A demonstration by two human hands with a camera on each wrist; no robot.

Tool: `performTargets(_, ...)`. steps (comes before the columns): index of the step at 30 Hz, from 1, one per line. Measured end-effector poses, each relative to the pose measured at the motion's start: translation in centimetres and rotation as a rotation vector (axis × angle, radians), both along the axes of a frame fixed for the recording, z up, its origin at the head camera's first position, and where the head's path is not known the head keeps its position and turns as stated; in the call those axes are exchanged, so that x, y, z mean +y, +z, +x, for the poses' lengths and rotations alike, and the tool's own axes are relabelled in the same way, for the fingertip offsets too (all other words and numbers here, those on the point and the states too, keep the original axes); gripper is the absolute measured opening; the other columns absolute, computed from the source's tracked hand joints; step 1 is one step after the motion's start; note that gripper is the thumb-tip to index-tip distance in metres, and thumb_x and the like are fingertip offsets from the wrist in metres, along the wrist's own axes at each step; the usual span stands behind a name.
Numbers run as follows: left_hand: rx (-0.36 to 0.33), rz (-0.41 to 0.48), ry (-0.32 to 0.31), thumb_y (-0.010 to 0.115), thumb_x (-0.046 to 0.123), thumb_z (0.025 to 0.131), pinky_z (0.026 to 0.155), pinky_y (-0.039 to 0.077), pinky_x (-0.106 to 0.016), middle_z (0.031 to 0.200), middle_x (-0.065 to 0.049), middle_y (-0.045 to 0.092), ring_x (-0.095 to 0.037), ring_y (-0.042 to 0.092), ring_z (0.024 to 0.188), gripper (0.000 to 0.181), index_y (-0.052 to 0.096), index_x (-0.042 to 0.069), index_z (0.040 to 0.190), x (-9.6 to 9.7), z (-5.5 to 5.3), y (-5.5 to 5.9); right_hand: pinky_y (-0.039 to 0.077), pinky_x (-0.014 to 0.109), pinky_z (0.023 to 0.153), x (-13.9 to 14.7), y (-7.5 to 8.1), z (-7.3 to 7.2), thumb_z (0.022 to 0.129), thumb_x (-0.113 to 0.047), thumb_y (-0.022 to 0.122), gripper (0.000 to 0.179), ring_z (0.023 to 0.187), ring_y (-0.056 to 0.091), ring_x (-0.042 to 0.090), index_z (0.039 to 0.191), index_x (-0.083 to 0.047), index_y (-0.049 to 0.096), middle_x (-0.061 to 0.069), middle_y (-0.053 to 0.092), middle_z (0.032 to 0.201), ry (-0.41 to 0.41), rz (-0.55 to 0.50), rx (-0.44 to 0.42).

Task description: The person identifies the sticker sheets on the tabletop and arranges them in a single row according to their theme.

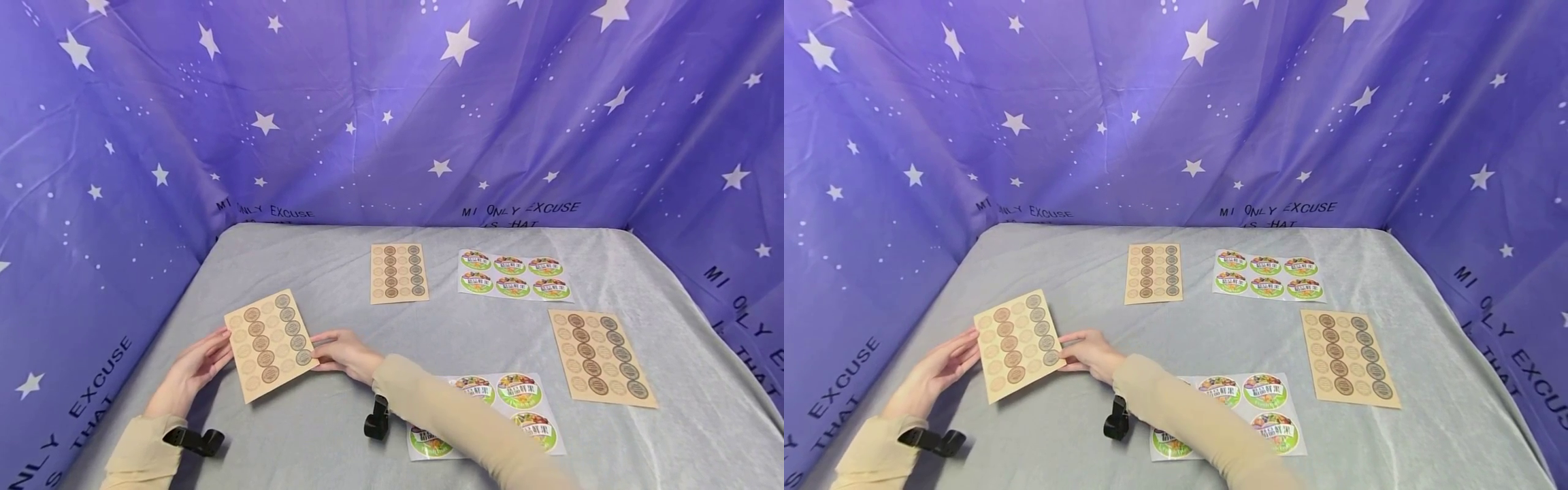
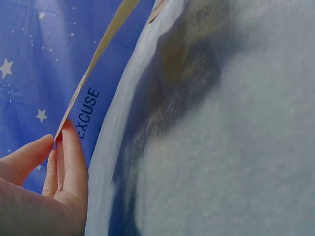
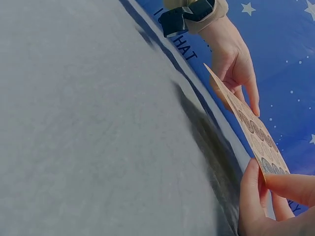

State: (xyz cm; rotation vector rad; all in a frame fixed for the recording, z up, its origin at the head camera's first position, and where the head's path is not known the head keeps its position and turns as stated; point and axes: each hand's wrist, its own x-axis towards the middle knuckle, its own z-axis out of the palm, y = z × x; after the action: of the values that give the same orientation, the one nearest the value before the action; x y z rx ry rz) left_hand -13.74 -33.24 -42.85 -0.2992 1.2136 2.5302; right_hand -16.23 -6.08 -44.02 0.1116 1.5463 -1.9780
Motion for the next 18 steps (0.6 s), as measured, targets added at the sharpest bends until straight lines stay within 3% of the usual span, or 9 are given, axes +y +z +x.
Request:
performTargets(8, -0.013, -0.025, 0.01, 0.034, -0.004, 0.093, 0.074, 0.051, -0.025, 0.086, -0.003, 0.067, -0.014, 0.063, 0.082, 0.037, 0.068, 0.007, 0.084, -0.9, -0.1, -0.1, 0.053, 0.034, 0.069, -1.2, 0.0, -0.1, 0.075, 0.013, 0.057, 0.031, 0.074, 0.064, 0.023, 0.105, 0.007, 0.06, 0.023, 0.064, 0.087, -0.055, 0.009, 0.021)
performTargets(18, -0.035, -0.082, 0.012, 0.032, -0.004, 0.093, 0.07, 0.052, -0.024, 0.08, -0.002, 0.068, -0.012, 0.064, 0.076, 0.041, 0.069, 0.008, 0.079, -1.7, -1.4, 0.0, 0.054, 0.03, 0.064, -2.8, -0.2, -0.2, 0.076, 0.012, 0.057, 0.029, 0.069, 0.063, 0.019, 0.104, 0.006, 0.061, 0.018, 0.065, 0.083, -0.129, 0.028, 0.052)
